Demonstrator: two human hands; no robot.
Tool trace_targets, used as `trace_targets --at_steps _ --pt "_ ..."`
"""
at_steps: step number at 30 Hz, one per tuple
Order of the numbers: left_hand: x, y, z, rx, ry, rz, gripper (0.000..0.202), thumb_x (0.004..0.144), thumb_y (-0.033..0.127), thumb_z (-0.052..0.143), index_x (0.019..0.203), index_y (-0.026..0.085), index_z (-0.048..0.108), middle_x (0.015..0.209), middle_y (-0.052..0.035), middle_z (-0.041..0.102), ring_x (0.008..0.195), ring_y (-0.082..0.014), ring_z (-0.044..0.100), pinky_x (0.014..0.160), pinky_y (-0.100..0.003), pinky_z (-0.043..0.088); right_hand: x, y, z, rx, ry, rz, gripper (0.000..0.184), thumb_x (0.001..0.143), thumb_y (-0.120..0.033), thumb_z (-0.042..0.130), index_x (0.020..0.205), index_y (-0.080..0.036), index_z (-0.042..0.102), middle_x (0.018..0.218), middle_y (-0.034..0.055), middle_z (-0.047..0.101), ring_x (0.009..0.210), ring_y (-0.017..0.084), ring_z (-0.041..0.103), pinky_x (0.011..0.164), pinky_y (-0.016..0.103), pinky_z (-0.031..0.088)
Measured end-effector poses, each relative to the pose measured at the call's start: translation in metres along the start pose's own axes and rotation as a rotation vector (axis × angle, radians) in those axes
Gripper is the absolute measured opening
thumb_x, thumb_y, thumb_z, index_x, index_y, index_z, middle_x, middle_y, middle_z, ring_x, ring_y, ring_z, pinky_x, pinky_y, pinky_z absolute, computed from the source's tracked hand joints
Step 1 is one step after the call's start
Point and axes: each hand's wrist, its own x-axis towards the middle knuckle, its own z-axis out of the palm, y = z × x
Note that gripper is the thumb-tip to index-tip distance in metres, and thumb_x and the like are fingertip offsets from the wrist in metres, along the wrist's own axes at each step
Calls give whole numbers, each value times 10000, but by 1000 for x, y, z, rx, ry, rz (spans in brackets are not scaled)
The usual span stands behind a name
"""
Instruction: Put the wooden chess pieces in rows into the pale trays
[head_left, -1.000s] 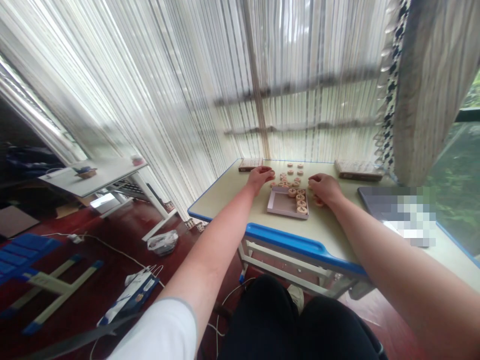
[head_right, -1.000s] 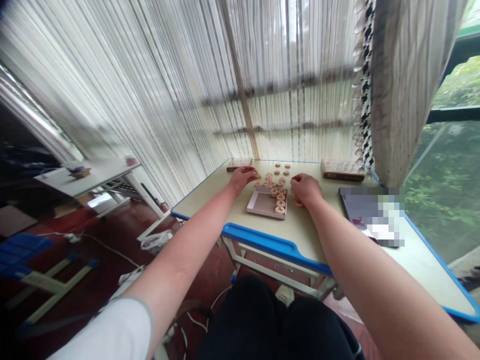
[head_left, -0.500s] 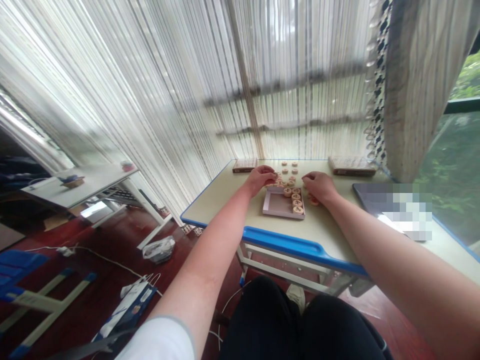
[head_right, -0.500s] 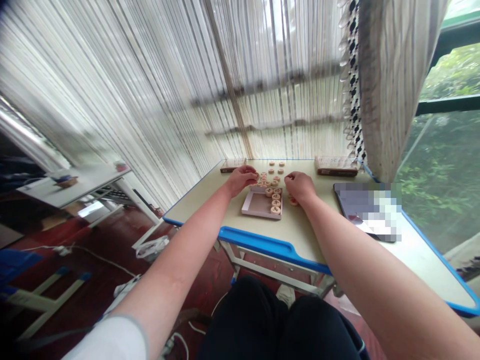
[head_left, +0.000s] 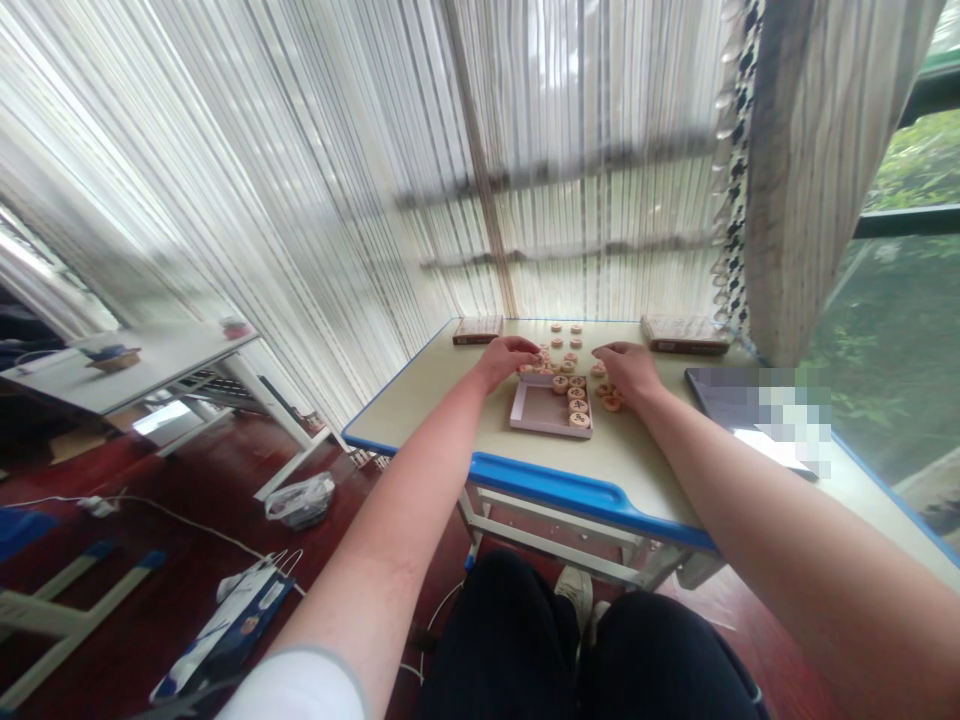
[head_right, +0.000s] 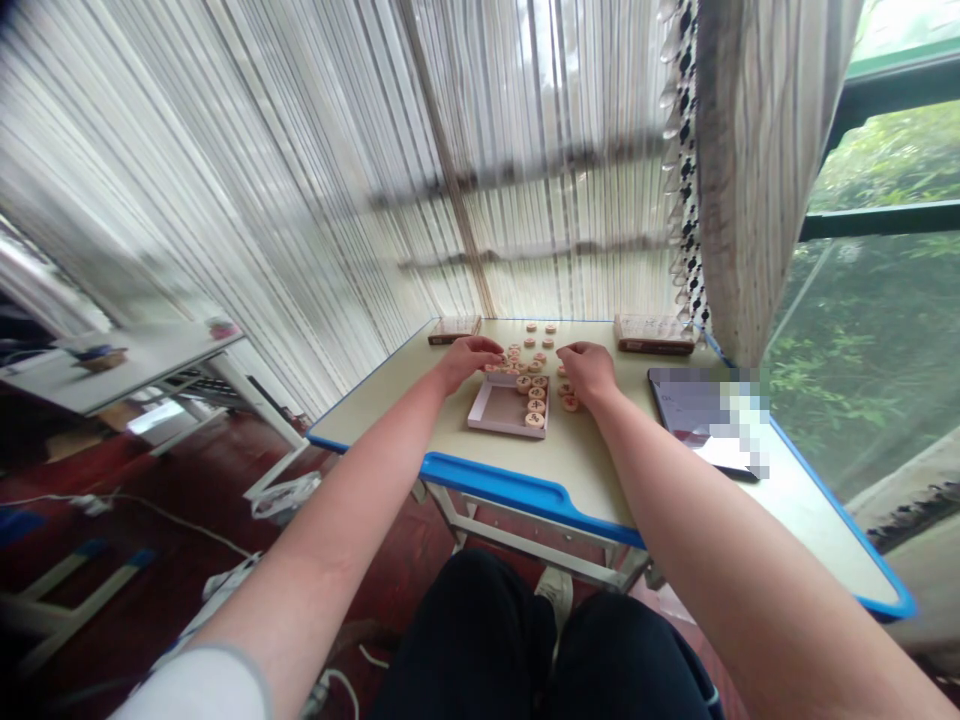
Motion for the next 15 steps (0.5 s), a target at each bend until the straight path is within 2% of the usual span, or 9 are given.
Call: trace_targets --at_steps 4,8,12,15 --pt "-1 0 -1 112 -61 23 228 621 170 703 844 119 695 760 -37 664 662 -96 563 670 -256 459 1 2 0 15 -7 -14 275 690 -355 594 784 -133 727 672 63 680 663 184 606 577 257 418" --pt "-3 2 -2 234 -123 48 348 627 157 692 974 137 697 795 -37 671 709 -108 584 728 -259 453 0 2 -1 -16 -30 -51 270 694 -365 591 765 -140 722 660 64 674 660 190 606 562 264 406" --pt "-6 2 -3 448 -170 71 276 646 241 695 900 139 728 788 -41 683 731 -135 583 720 -265 444 -4 -3 -4 -39 -62 -55 268 695 -352 595 779 -134 727 662 70 666 656 186 594 575 271 408" --pt "-8 4 -4 550 -183 90 242 665 266 677 866 145 736 773 -35 686 724 -139 577 701 -262 438 -8 -8 -6 86 -58 49 295 672 -343 619 847 -133 731 663 62 650 601 162 558 524 263 391"
